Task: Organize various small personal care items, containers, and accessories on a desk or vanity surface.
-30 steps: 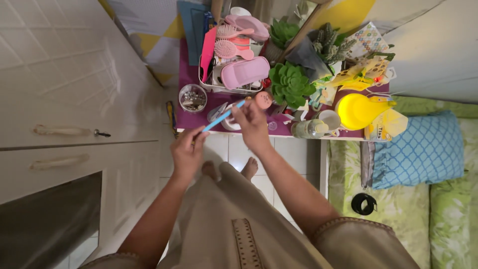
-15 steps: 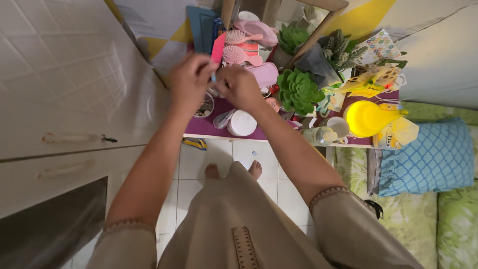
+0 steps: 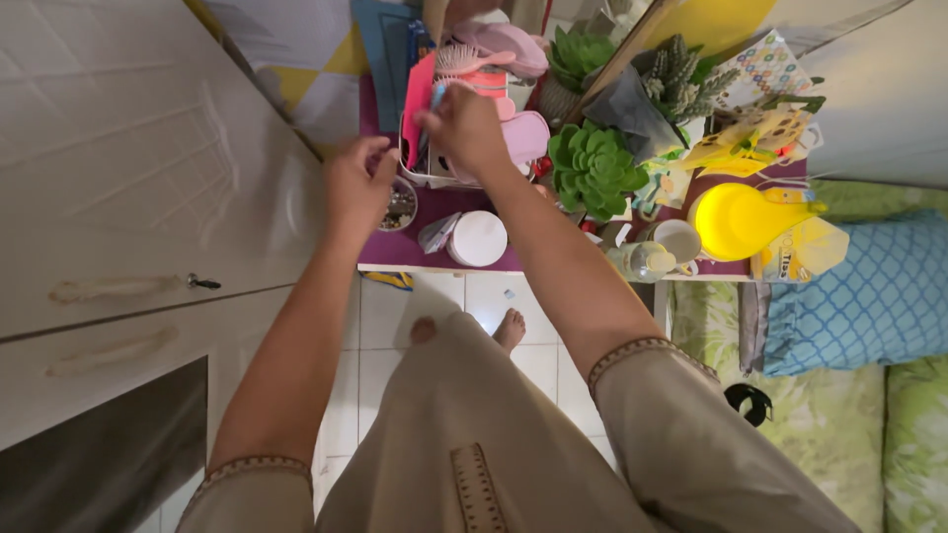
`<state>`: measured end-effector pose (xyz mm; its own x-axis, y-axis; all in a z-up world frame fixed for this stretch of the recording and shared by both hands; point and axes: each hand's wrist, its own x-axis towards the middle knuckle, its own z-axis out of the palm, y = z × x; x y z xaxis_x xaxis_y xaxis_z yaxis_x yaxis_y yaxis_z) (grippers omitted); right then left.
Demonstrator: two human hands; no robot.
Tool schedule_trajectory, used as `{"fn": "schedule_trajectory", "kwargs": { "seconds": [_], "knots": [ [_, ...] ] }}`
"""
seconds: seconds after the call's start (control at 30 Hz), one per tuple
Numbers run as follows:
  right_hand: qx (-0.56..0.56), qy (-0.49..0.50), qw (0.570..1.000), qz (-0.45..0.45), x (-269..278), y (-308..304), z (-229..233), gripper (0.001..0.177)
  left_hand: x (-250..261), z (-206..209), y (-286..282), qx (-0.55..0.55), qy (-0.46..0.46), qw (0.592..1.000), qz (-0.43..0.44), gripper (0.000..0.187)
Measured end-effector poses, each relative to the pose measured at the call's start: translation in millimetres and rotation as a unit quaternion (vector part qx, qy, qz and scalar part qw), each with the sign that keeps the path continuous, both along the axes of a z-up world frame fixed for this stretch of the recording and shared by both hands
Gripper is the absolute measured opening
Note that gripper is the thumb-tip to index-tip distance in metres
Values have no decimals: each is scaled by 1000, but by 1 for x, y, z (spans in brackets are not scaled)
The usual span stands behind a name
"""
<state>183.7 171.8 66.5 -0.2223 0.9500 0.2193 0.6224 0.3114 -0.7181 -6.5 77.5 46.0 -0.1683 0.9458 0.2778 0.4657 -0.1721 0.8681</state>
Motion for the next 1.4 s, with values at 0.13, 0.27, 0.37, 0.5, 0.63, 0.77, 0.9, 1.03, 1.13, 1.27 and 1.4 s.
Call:
{"fn": "schedule_trajectory", "kwargs": {
  "seconds": [0.13, 0.27, 0.37, 0.5, 0.63, 0.77, 0.9, 1.03, 1.13, 1.27, 1.4],
  "knots": [
    [-51, 74, 993, -77, 12, -11, 43, 40, 14, 35, -33, -60, -55, 996, 20, 29],
    [-30, 5, 997, -74, 58, -67, 51, 25, 30, 47, -75, 7, 127, 991, -50, 51],
    [7, -105, 993, 57, 77, -126, 49, 39, 35, 35, -91, 46, 223, 969, -90, 55],
    [28, -351, 921, 168, 55, -171, 55, 80, 35, 13, -93, -114, 227, 958, -135, 26],
    [109, -372, 915, 108, 57, -176, -21, 48, 31, -1, -91, -90, 242, 957, -131, 25],
    [144, -334, 920, 142, 60, -176, -28, 53, 28, 5, -88, -42, 189, 975, -111, 30],
    [155, -209, 954, 147, 73, -193, 12, 60, 45, 48, -100, 47, 236, 970, -14, 52],
    [95, -109, 987, 65, 124, -238, 2, 56, 62, 51, -132, 64, 183, 980, 39, 40],
    [118, -118, 973, -162, 154, -245, 16, 56, 84, 29, -154, -2, 209, 978, -30, 30],
    [30, -35, 960, -277, 184, -212, 60, 59, 140, 17, -162, -30, 156, 976, -151, 29],
    [-34, -125, 966, -223, 211, -191, 42, 49, 197, 22, -153, -83, 89, 973, -194, 34]
  ]
}}
